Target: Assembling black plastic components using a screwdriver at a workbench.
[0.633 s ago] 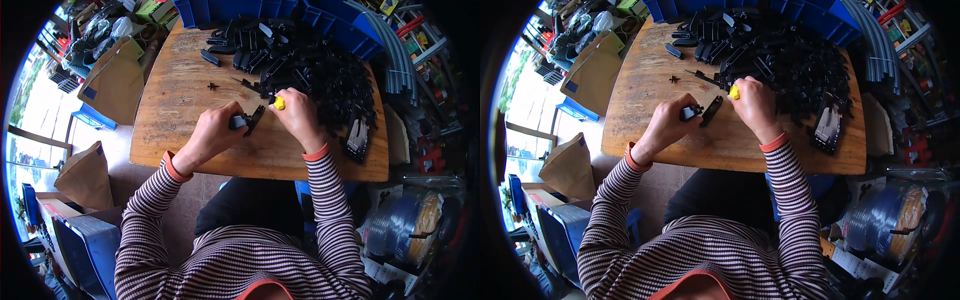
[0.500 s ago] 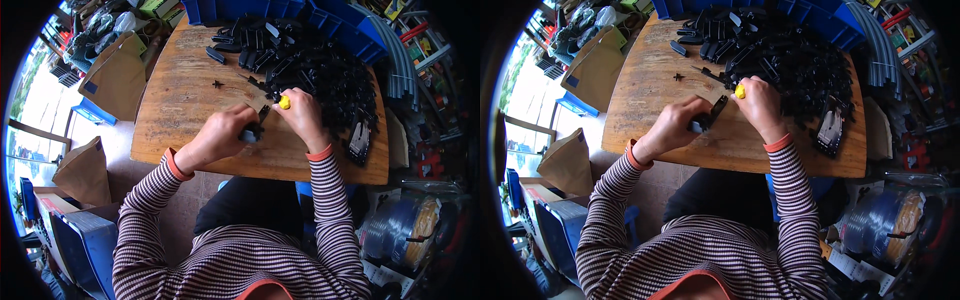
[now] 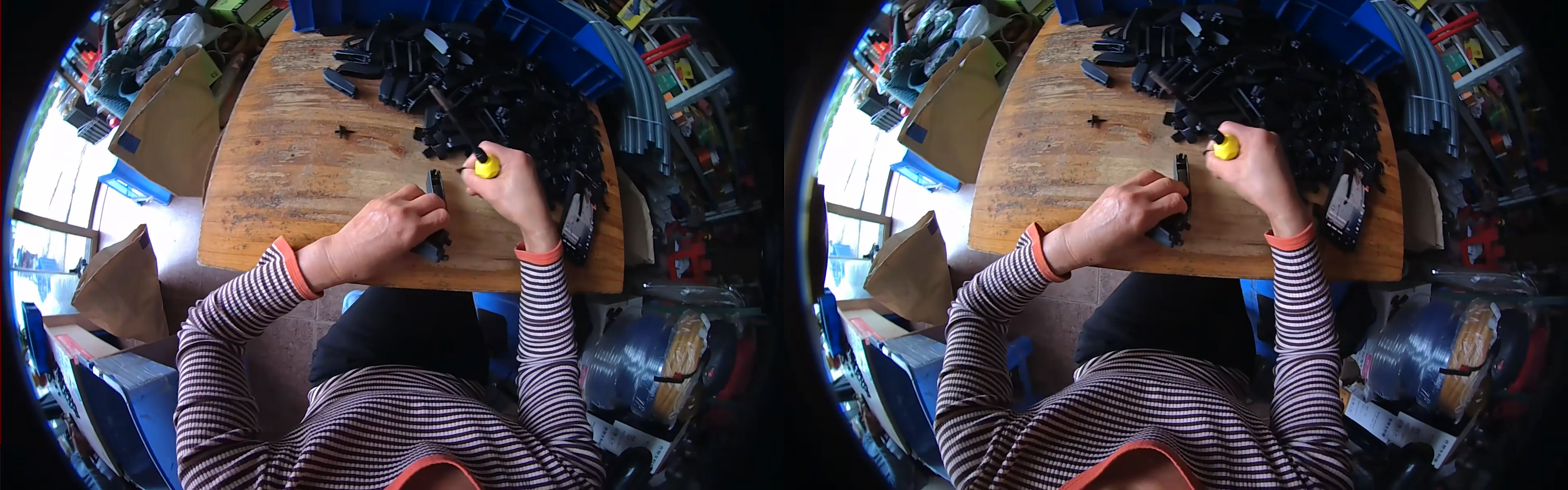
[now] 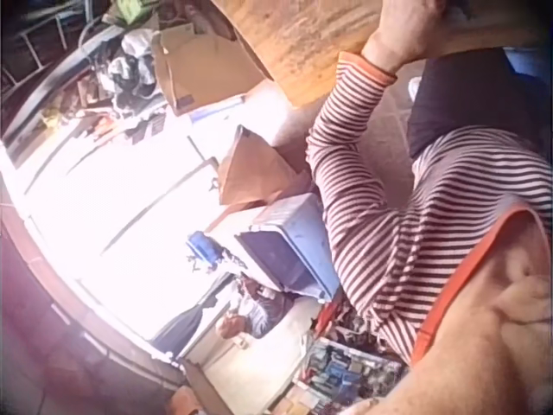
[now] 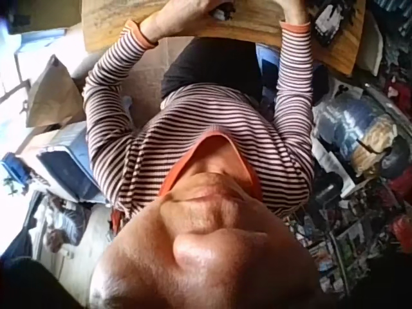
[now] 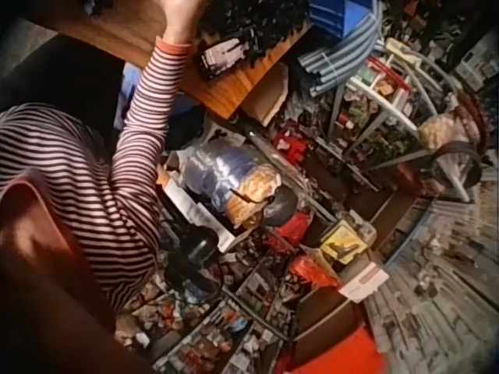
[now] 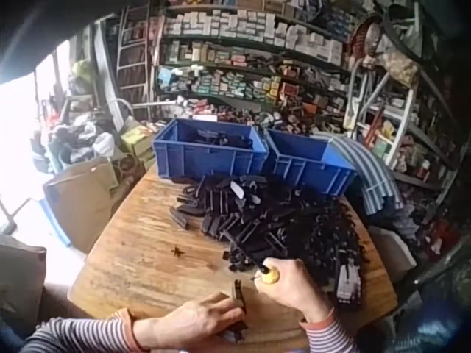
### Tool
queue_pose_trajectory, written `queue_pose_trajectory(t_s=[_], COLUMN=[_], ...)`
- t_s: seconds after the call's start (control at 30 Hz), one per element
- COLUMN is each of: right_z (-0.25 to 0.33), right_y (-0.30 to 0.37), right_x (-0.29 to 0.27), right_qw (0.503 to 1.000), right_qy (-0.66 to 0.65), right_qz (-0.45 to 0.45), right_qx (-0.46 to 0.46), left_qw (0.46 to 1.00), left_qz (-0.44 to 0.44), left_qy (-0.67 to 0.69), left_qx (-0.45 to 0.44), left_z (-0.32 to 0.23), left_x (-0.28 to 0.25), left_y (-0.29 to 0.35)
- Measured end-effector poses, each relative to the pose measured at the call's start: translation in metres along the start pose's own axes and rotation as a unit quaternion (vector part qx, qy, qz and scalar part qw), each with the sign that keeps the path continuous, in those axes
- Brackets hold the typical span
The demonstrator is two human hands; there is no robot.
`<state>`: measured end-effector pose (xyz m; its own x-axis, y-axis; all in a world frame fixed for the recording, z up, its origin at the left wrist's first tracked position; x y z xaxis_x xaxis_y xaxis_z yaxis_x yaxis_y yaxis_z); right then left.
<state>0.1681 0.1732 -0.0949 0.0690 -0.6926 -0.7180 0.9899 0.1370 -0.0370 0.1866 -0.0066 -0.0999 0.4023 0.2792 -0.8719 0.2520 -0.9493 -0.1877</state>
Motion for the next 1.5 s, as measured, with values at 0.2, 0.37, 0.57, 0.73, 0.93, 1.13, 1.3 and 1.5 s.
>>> queue_pose_trajectory(t_s=[0.2, 0.37, 0.57, 0.73, 0.93, 1.13, 1.3, 1.5], right_z=[0.01, 0.023, 0.017, 0.022, 0.031, 0.028, 0.026, 0.018], right_y=[0.012, 0.02, 0.02, 0.02, 0.019, 0.017, 0.018, 0.016], right_x=[-0.005, -0.013, -0.009, -0.008, 0.004, 0.011, 0.01, 0.011], right_qw=[0.997, 0.996, 0.998, 0.998, 0.988, 0.981, 0.984, 0.991], right_qy=[0.069, 0.056, -0.051, 0.032, 0.09, 0.147, 0.123, 0.091], right_qz=[-0.021, -0.064, -0.005, -0.009, -0.014, -0.004, -0.003, 0.0], right_qx=[0.007, -0.017, -0.039, -0.045, -0.122, -0.123, -0.127, -0.101], left_qw=[0.997, 0.996, 0.996, 0.995, 0.994, 0.993, 0.994, 0.992], left_qz=[0.05, 0.049, 0.059, 0.029, 0.013, -0.01, 0.004, -0.002], left_qy=[0.024, 0.03, 0.037, 0.021, 0.003, -0.038, -0.045, -0.07], left_qx=[0.053, 0.065, 0.063, 0.091, 0.106, 0.113, 0.1, 0.102], left_z=[0.001, 0.005, 0.006, 0.006, 0.005, 0.004, 0.004, 0.003], left_x=[0.007, 0.01, 0.008, 0.009, 0.013, 0.013, 0.013, 0.013], left_y=[-0.016, -0.016, -0.017, -0.015, -0.011, -0.009, -0.007, -0.008])
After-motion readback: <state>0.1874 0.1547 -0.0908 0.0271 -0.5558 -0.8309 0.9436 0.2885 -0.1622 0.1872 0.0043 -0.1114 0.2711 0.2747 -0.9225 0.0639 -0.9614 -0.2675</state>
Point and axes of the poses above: each hand's wrist, its own y-axis away from the middle knuckle, its own x-axis out of the palm, z = x × y, the point moved 5 cm from there along -y, towards the middle knuckle, and after that the axes turned 12 degrees about z, right-handed, at the moved point
